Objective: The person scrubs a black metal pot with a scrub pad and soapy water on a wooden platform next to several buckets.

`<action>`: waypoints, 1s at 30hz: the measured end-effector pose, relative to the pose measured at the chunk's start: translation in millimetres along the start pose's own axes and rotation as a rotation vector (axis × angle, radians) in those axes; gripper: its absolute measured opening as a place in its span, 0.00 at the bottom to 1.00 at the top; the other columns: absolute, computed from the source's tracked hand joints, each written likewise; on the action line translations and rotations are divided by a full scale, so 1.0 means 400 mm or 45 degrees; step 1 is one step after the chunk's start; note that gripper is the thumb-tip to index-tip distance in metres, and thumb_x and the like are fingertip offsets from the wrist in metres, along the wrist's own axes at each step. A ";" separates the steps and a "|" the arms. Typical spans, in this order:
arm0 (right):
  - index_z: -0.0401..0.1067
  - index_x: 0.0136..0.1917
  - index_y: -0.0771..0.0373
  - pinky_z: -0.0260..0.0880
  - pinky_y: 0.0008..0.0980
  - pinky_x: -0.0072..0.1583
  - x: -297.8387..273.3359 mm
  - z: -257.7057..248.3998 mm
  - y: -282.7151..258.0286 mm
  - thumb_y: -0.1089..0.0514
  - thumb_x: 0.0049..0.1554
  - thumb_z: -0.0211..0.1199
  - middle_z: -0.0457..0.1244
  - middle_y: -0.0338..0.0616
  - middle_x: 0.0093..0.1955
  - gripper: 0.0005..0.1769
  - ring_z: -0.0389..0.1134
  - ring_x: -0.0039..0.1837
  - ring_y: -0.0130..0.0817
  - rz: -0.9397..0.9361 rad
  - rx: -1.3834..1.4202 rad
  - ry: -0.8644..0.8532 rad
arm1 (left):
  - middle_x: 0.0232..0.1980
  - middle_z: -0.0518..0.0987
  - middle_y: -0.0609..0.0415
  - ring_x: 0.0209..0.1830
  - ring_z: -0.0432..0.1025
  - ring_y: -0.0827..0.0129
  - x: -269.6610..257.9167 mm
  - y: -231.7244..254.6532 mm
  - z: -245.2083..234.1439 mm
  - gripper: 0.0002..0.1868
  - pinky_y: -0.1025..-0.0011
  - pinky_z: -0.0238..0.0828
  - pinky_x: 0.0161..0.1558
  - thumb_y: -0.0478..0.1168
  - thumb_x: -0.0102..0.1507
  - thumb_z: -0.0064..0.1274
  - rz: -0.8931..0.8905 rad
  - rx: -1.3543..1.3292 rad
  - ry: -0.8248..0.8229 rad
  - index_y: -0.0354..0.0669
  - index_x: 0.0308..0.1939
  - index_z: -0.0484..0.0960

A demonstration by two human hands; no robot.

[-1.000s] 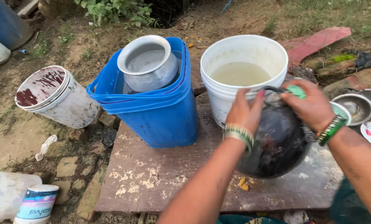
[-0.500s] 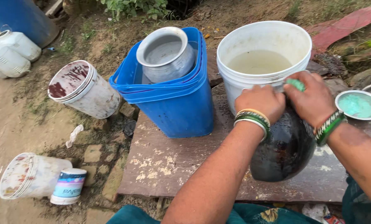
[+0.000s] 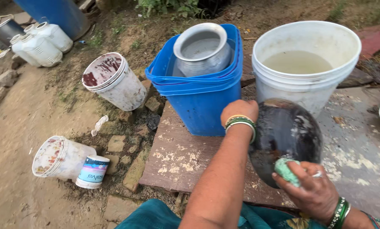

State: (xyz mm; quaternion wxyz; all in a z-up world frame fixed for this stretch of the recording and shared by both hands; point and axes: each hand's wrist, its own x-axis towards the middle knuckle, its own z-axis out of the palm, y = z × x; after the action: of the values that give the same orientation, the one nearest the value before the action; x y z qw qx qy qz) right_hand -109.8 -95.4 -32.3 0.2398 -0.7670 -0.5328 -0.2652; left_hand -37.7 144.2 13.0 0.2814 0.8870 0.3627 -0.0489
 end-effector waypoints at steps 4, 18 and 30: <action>0.77 0.58 0.54 0.67 0.54 0.61 0.079 0.073 0.109 0.48 0.61 0.64 0.64 0.52 0.59 0.15 0.67 0.61 0.55 0.626 -0.295 -0.193 | 0.48 0.83 0.33 0.51 0.78 0.41 -0.011 0.028 0.025 0.29 0.51 0.73 0.54 0.54 0.65 0.37 0.080 -0.025 -0.034 0.37 0.43 0.89; 0.76 0.62 0.56 0.69 0.52 0.61 0.010 0.028 0.373 0.43 0.65 0.60 0.65 0.61 0.62 0.20 0.68 0.61 0.62 1.164 -0.092 -0.338 | 0.39 0.84 0.42 0.40 0.79 0.42 -0.165 0.109 0.003 0.27 0.47 0.74 0.45 0.55 0.65 0.35 0.541 0.018 0.012 0.47 0.35 0.89; 0.74 0.55 0.50 0.74 0.48 0.53 0.093 0.007 0.356 0.46 0.57 0.59 0.66 0.44 0.63 0.14 0.69 0.61 0.52 0.609 -0.507 -0.507 | 0.36 0.84 0.43 0.36 0.79 0.45 -0.130 0.159 0.066 0.27 0.47 0.75 0.42 0.55 0.68 0.37 0.596 0.023 0.095 0.48 0.31 0.89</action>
State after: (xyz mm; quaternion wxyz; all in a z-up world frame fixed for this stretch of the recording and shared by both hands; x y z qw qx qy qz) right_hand 36.2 -113.1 -21.8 0.0326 -0.9381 -0.3126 -0.1458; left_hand -30.0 61.3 35.7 0.2636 0.9506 0.1568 0.0471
